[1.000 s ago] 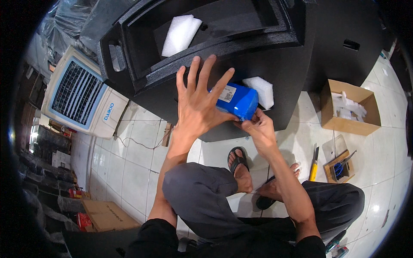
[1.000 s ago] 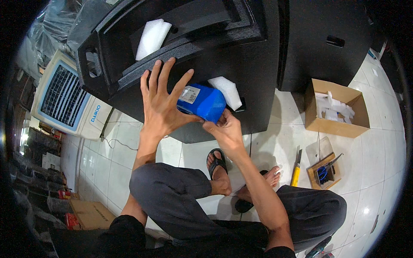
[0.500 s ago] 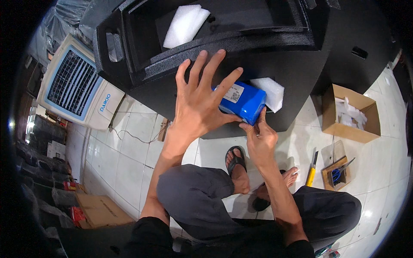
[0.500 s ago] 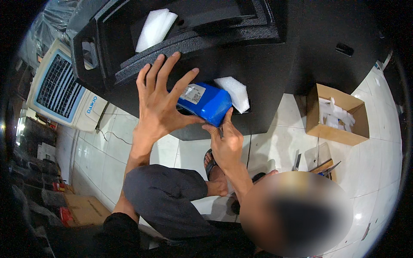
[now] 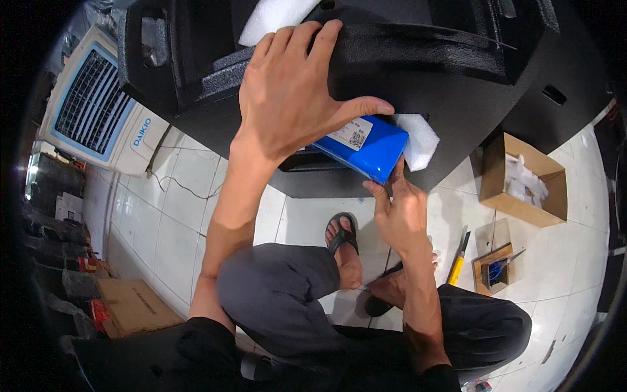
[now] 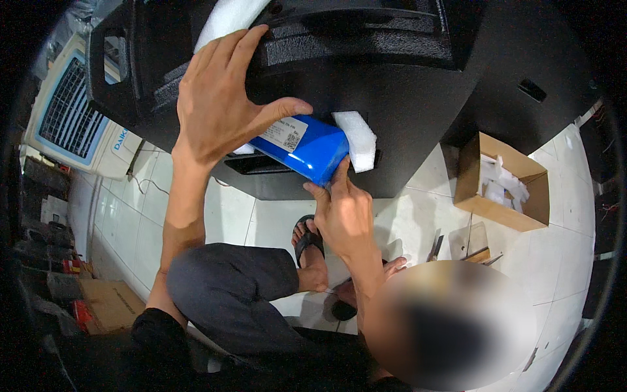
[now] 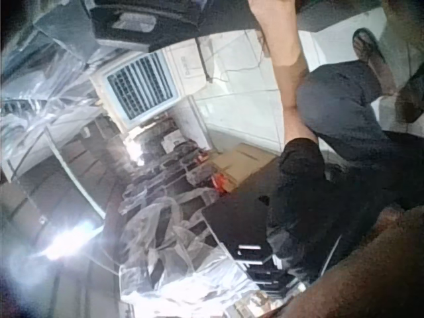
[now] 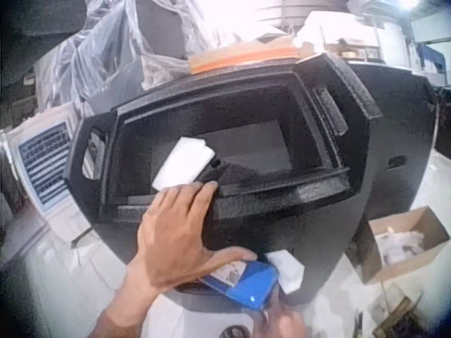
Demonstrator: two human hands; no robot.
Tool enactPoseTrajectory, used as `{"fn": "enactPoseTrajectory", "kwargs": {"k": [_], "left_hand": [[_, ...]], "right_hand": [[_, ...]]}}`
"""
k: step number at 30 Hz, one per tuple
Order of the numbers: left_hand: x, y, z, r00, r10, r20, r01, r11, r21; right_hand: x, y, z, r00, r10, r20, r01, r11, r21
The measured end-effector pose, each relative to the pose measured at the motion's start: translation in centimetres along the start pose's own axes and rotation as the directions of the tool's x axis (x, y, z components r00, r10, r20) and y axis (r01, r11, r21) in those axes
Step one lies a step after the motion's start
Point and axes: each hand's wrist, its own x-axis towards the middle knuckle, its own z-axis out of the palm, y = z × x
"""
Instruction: The person sits on the floor and assembles a speaker by cutting a blue battery pack with a utility knife, inserting it into the speaker enclosure, and securing it with foam padding. The person uses a drill, utility knife, and foam pieces to complete the assembly.
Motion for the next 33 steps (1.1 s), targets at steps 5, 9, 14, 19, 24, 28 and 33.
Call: {"fn": "enactPoseTrajectory", "kwargs": {"k": [5,9,14,19,24,28,33], "left_hand": [[0.1,0.3,-0.4,1.000,-0.025,0.019,0.025,1.000,-0.004],[-0.6,0.5,0.0,0.999,0.019,-0.048,-0.017,0.999,0.040],[-0.8,0.0,0.5,0.978,0.092,-0.189,-0.080,0.994,0.072],[-0.8,0.3,0.0,0.994,0.061,-0.088,-0.055,0.996,0.074],[-0.3,0.3,-0.1,1.000,-0.016,-0.024,0.017,0.998,0.063],[-0.6,-0.1,-0.2,0.999,-0.009,-0.053,0.011,0.999,0.043],[-0.7,-0.1,0.4,0.997,-0.010,-0.073,0.017,0.994,0.104]], "right_hand": [[1.4,-0.6,-1.2,0.996,0.007,0.084,-0.006,1.000,-0.020],[0.9,-0.5,0.0,0.999,0.029,-0.013,-0.030,0.997,-0.071],[-0.3,0.5,4.2,0.839,-0.259,-0.478,0.107,0.941,-0.322],[-0.4,-0.9,4.7,0.848,-0.199,-0.491,0.012,0.934,-0.357],[0.5,-2.3,3.4,0.905,-0.006,-0.426,-0.063,0.987,-0.148],[1.1,-2.7,2.8,0.947,0.087,-0.309,-0.135,0.981,-0.138],[2.3,-0.3,3.8,0.870,-0.018,-0.493,-0.050,0.991,-0.125]]}}
